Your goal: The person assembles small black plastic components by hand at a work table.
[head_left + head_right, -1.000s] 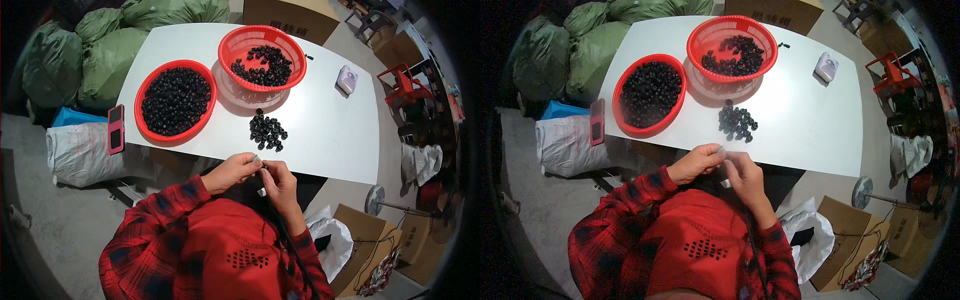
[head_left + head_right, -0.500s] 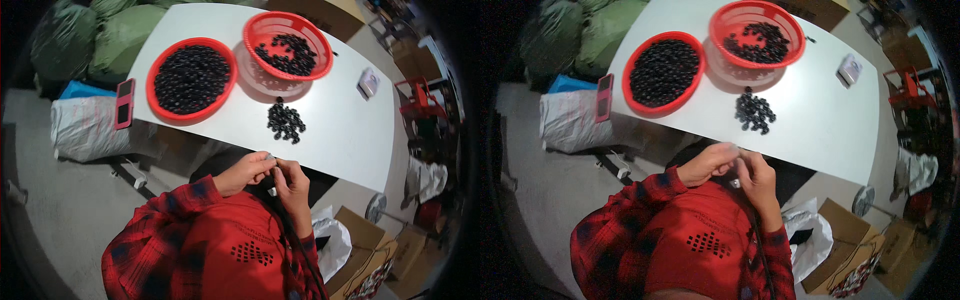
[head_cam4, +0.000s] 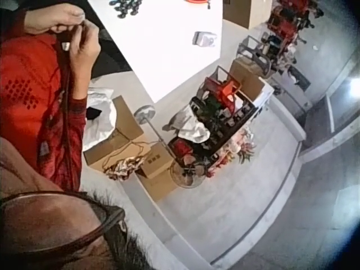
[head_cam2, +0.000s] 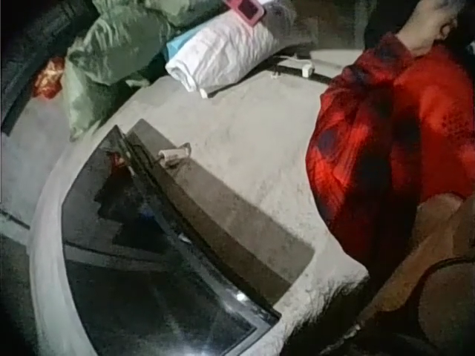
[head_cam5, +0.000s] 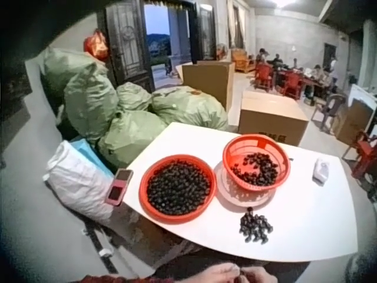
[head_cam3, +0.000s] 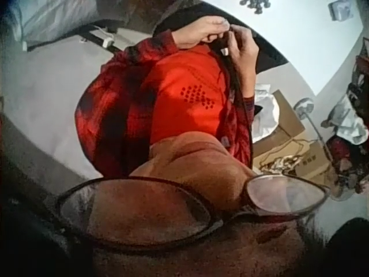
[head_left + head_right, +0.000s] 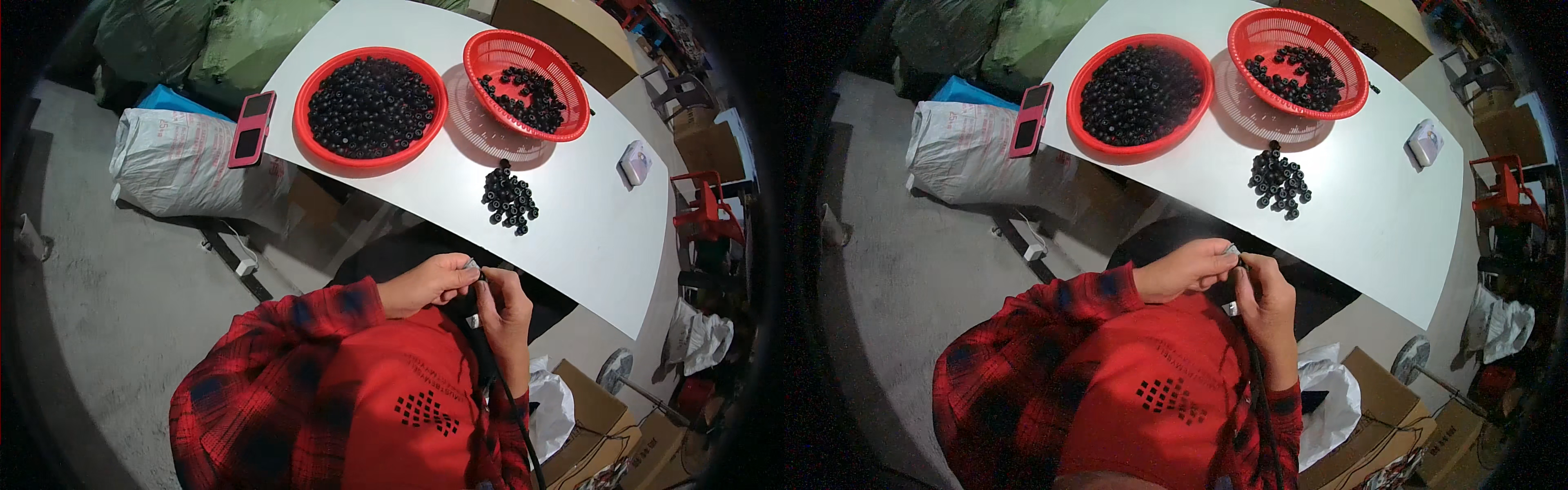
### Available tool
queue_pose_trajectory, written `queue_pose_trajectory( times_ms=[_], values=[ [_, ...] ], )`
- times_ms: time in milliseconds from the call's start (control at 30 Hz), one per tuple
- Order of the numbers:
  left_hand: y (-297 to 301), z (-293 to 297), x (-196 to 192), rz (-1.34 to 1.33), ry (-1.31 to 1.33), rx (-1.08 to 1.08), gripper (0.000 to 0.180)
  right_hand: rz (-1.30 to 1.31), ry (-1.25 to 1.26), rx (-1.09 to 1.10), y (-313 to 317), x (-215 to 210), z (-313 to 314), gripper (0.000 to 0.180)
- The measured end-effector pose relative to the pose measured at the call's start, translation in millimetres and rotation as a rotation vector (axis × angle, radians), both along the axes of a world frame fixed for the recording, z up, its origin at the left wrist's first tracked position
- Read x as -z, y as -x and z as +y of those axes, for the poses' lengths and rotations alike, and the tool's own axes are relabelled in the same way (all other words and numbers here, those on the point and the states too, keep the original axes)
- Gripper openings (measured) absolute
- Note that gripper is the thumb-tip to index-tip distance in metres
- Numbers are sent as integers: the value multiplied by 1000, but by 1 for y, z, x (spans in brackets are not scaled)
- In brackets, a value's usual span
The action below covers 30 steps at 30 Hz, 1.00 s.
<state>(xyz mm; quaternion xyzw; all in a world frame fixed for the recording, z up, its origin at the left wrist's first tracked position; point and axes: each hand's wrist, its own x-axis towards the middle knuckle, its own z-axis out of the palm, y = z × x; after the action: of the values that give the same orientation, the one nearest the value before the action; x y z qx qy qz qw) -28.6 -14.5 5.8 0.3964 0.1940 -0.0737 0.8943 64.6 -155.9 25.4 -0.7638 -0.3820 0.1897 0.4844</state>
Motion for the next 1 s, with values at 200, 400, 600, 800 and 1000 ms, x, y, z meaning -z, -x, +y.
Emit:
queue_pose_trajectory(
  times_ms=[200,400,600,800,1000],
  values=[
    [5,-3,-2,-1,41,17,25,137,-125,80,9,7,-1,15],
    [13,-8,11,-29,110,-13,23,54,-84,74,19,2,-4,13],
    [15,-11,13,-29,145,9,22,42,-125,152,27,9,-7,13],
    [15,-7,11,-40,156,15,20,72,-92,121,26,1,-10,10],
    [15,-6,-1,-40,52,-2,21,134,-166,158,25,3,-7,12]
  ],
)
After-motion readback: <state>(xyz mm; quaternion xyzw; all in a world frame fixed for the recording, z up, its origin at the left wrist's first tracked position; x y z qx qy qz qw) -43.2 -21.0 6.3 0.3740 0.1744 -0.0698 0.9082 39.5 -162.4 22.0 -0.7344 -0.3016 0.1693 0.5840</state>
